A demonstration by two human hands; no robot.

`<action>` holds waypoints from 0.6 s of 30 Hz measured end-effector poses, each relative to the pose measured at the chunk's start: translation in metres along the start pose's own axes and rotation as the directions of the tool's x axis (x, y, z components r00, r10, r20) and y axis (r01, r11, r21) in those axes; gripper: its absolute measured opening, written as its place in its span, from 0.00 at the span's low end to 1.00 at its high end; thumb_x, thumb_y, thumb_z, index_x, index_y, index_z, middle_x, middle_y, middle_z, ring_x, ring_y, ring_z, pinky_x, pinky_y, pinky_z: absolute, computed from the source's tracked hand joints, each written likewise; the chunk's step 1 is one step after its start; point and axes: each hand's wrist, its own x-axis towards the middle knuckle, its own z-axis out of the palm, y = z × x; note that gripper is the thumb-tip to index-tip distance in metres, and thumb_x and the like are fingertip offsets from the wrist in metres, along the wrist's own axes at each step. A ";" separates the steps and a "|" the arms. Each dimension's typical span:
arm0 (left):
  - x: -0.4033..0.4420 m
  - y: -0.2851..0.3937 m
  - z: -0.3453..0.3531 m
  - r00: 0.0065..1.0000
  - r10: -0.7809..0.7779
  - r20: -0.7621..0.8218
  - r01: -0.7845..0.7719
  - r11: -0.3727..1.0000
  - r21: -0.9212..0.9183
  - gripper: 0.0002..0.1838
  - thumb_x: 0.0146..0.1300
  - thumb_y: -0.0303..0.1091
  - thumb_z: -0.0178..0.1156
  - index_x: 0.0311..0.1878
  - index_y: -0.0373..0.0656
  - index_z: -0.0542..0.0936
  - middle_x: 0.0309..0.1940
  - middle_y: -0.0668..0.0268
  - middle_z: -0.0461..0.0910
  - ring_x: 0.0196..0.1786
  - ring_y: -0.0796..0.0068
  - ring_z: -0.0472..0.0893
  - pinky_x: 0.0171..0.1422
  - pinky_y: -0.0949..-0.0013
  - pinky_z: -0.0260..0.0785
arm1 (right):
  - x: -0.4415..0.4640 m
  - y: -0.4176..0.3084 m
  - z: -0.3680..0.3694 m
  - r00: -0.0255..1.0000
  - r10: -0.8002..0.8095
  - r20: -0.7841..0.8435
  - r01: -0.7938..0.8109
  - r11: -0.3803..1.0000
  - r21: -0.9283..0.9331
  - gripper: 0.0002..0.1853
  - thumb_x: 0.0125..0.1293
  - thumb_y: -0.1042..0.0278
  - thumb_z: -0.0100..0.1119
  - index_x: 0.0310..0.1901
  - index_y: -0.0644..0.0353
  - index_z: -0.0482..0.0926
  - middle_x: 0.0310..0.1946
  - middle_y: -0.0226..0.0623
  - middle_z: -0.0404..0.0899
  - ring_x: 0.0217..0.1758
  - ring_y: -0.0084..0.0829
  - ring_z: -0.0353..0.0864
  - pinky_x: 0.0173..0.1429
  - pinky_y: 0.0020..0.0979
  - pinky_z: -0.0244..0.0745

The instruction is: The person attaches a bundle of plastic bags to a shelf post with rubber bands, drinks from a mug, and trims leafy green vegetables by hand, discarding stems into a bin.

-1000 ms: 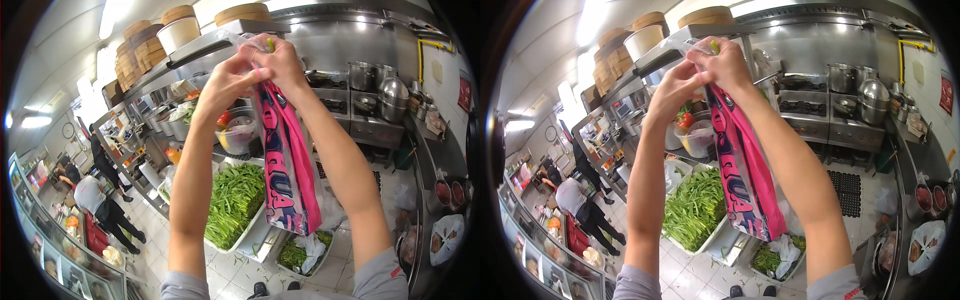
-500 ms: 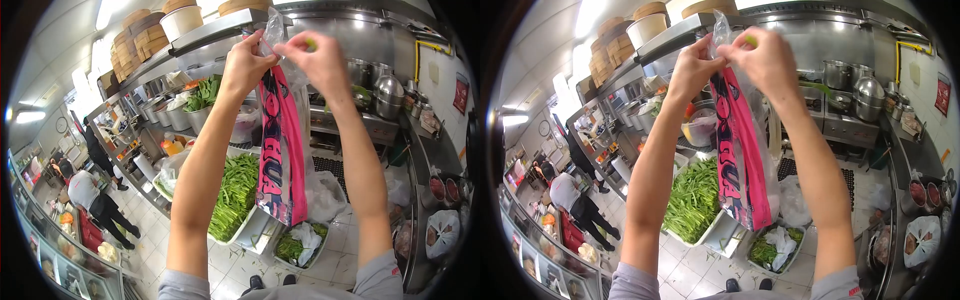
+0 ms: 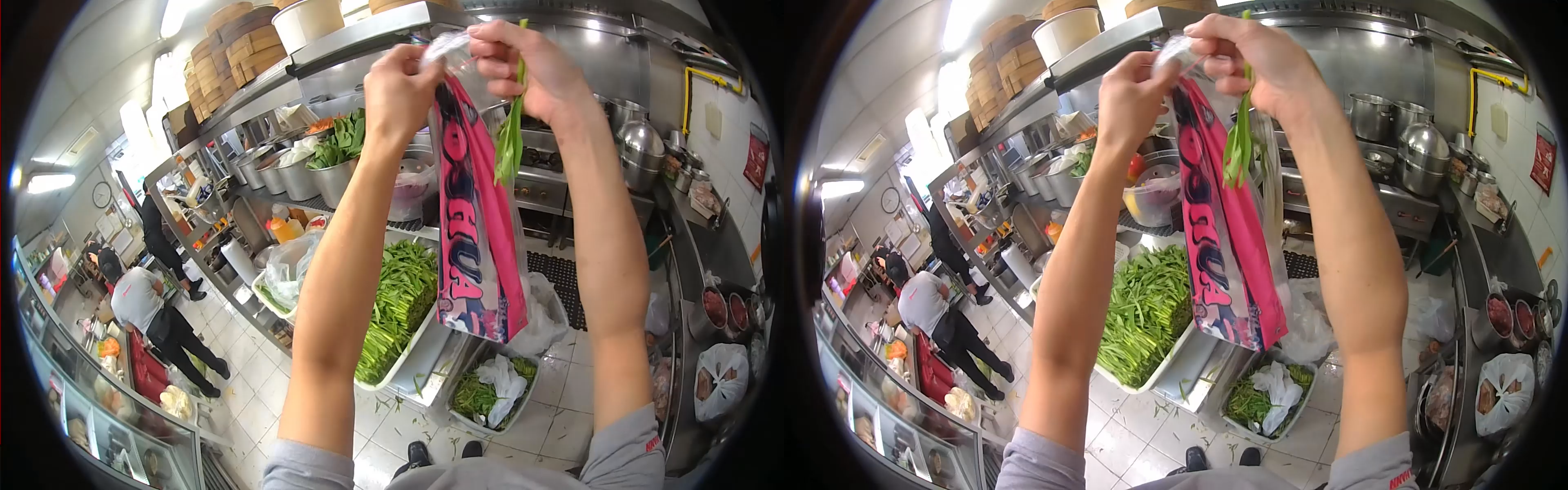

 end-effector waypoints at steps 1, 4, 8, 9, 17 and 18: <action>-0.002 0.001 -0.002 0.996 -0.089 -0.002 0.087 0.986 -0.143 0.16 0.63 0.44 0.66 0.39 0.38 0.79 0.34 0.64 0.84 0.36 0.73 0.83 0.41 0.67 0.76 | 0.002 0.003 -0.010 1.000 -0.016 -0.027 0.016 1.000 -0.016 0.07 0.57 0.67 0.67 0.27 0.53 0.77 0.21 0.20 0.70 0.19 0.11 0.58 0.19 0.20 0.46; -0.007 -0.016 -0.023 0.978 -0.202 -0.049 0.167 0.904 -0.393 0.17 0.68 0.42 0.62 0.52 0.42 0.75 0.46 0.65 0.82 0.44 0.71 0.84 0.43 0.69 0.76 | 0.002 0.022 -0.034 0.986 -0.070 -0.154 0.060 0.996 -0.064 0.05 0.56 0.71 0.66 0.28 0.54 0.77 0.20 0.18 0.66 0.17 0.10 0.56 0.18 0.20 0.44; -0.003 -0.027 -0.040 0.975 -0.192 -0.116 0.127 0.899 -0.419 0.17 0.69 0.43 0.61 0.51 0.42 0.73 0.46 0.65 0.81 0.44 0.73 0.83 0.42 0.72 0.75 | -0.006 0.055 -0.031 0.958 -0.024 -0.287 0.029 0.999 0.013 0.06 0.54 0.70 0.68 0.28 0.56 0.78 0.22 0.19 0.68 0.17 0.10 0.56 0.19 0.19 0.43; -0.005 -0.023 -0.042 0.973 -0.184 -0.138 0.109 0.897 -0.429 0.17 0.69 0.43 0.61 0.51 0.42 0.73 0.46 0.64 0.81 0.44 0.73 0.83 0.42 0.73 0.76 | -0.005 0.059 -0.030 0.945 -0.022 -0.327 0.025 1.000 0.006 0.06 0.54 0.70 0.68 0.29 0.56 0.78 0.22 0.20 0.69 0.17 0.11 0.57 0.19 0.19 0.44; -0.022 0.012 -0.032 1.000 -0.010 0.021 0.018 0.921 -0.389 0.12 0.72 0.41 0.56 0.46 0.42 0.71 0.42 0.64 0.82 0.41 0.75 0.82 0.38 0.73 0.76 | 0.029 0.077 -0.016 0.830 -0.083 -0.551 0.043 0.995 -0.085 0.09 0.58 0.67 0.69 0.27 0.54 0.77 0.20 0.20 0.69 0.18 0.11 0.58 0.19 0.20 0.45; -0.023 0.009 -0.030 1.000 -0.010 0.028 0.021 0.919 -0.394 0.12 0.73 0.41 0.56 0.46 0.42 0.71 0.41 0.64 0.81 0.40 0.76 0.82 0.38 0.73 0.76 | 0.033 0.077 -0.017 0.837 -0.039 -0.546 0.020 0.999 -0.040 0.12 0.59 0.63 0.71 0.27 0.54 0.76 0.21 0.22 0.71 0.16 0.11 0.57 0.20 0.19 0.46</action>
